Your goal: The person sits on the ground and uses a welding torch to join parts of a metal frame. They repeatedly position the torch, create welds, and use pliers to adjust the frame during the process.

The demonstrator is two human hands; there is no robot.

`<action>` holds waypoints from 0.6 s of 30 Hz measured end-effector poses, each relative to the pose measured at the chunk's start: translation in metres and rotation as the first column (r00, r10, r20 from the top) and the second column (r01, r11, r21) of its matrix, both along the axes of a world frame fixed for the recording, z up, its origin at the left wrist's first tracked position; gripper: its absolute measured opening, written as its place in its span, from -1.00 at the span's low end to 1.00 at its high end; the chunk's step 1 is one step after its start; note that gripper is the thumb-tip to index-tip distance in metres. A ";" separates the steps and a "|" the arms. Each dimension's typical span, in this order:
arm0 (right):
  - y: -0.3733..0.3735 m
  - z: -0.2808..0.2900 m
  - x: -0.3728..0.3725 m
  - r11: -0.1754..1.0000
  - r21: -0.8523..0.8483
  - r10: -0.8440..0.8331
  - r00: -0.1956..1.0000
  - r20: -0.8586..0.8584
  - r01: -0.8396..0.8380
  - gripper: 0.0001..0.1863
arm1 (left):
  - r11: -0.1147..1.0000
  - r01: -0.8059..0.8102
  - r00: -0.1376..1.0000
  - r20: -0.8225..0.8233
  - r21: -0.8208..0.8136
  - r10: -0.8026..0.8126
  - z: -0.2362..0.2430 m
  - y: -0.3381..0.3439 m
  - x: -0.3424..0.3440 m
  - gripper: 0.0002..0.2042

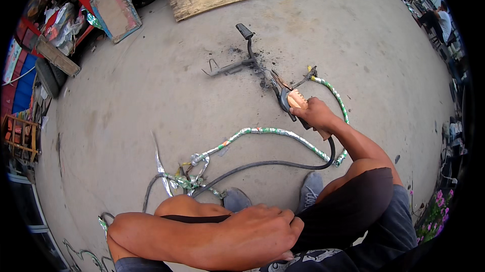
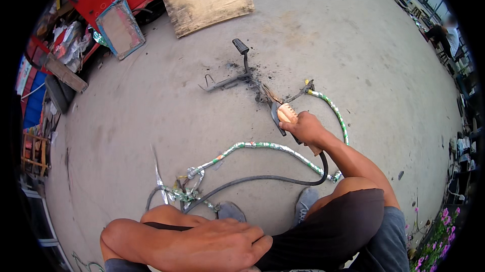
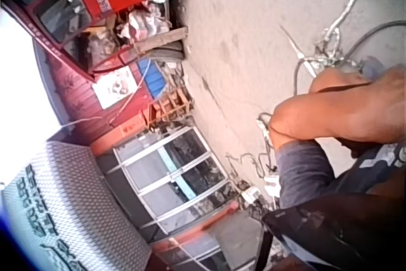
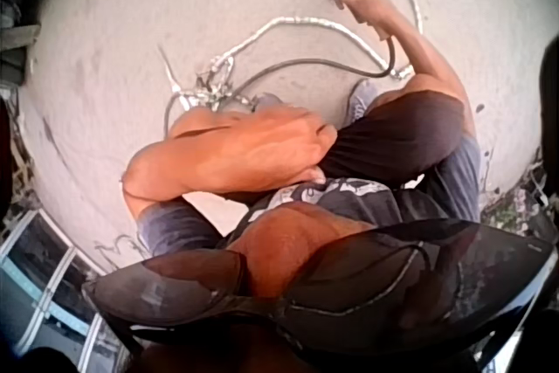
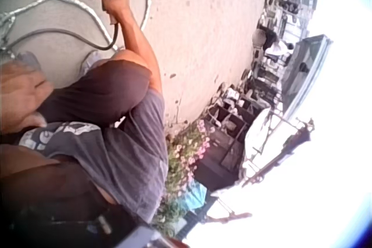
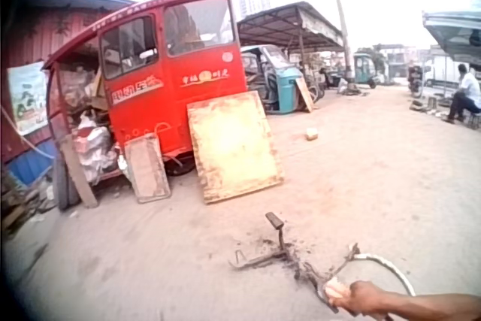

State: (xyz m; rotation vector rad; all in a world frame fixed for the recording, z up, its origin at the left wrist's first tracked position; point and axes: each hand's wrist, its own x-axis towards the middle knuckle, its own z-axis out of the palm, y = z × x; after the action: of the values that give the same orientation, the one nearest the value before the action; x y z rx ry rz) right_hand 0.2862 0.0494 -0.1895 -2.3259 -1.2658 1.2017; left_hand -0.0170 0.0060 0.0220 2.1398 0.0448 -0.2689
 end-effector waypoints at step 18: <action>-0.002 -0.020 0.012 0.999 0.023 -0.030 0.999 -0.011 0.030 -0.30 | 0.621 -0.302 0.828 0.123 -0.723 0.546 -0.004 0.008 0.002 -0.52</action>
State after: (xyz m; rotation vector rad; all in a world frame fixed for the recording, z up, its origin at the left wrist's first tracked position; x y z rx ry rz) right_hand 0.2986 0.0476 -0.2096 -2.3104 -1.2303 1.1822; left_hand -0.0151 0.0139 0.0185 1.3383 0.2315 0.3401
